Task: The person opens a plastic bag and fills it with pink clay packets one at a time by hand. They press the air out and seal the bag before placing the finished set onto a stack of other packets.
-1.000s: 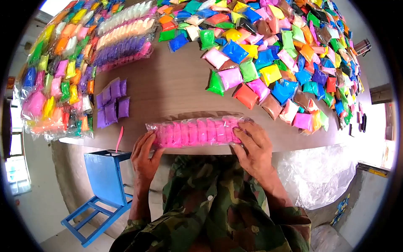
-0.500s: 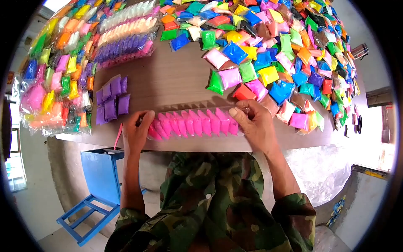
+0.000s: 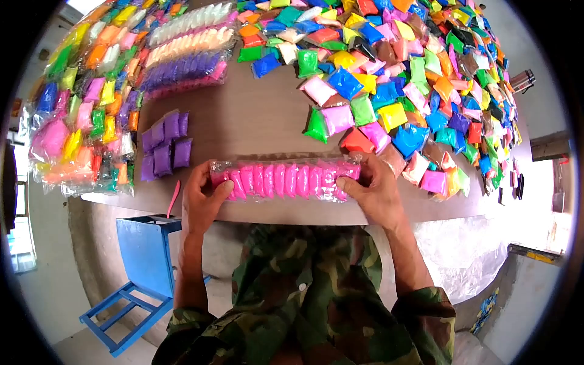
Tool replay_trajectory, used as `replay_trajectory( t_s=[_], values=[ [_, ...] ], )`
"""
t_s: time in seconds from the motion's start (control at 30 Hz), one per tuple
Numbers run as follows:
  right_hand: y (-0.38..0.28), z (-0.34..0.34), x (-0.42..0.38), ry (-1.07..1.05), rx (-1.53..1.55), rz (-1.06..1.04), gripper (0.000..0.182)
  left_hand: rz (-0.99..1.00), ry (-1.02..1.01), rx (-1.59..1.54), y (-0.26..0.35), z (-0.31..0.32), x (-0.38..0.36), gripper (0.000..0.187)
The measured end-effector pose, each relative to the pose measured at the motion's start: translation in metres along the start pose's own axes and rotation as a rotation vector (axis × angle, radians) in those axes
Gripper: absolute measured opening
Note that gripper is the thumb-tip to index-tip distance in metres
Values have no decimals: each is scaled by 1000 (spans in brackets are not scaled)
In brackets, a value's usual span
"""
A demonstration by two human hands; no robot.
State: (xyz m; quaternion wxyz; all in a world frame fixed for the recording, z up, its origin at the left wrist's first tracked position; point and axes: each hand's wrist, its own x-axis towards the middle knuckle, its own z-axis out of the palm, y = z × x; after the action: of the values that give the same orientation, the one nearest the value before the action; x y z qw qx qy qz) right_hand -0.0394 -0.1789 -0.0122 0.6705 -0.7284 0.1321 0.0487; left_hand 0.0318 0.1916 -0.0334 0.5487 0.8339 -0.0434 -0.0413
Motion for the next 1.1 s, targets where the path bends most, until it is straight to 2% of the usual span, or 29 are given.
replay_trajectory(
  t_s=[0.03,0.13,0.3,0.37,0.5,0.53,0.63,0.7,0.73,0.77,0.87,0.97,1.1],
  values=[
    [0,1,-1,-5,0,-14,54,10,11,1,-4,2,0,60],
    [-5,6,2,15,46,-5,55,-64,27,-271,-5,0,6,59],
    [-30,25,29,29,119,-62,53,-72,81,-276,21,-27,39,57],
    [-51,33,49,10,69,-73,51,-82,145,-153,44,-42,59,53],
    [-94,60,103,20,23,-89,52,-33,188,-241,38,-80,123,51],
    [-100,68,123,40,-1,-133,56,7,217,-176,43,-91,141,51],
    [-136,92,181,37,-8,-88,62,99,293,-68,40,-125,205,50],
    [-155,111,219,-7,123,-101,60,148,334,-24,38,-139,244,50],
    [-167,123,230,39,176,-86,54,170,407,59,42,-144,260,50],
    [-167,129,250,40,176,-91,54,194,481,142,46,-149,276,50],
    [-164,148,302,-22,245,-127,40,227,534,190,38,-157,318,49],
    [-166,158,329,17,187,-157,39,285,563,223,19,-165,358,47],
    [-163,165,359,-58,265,-53,39,336,654,383,16,-159,382,39]
  ],
)
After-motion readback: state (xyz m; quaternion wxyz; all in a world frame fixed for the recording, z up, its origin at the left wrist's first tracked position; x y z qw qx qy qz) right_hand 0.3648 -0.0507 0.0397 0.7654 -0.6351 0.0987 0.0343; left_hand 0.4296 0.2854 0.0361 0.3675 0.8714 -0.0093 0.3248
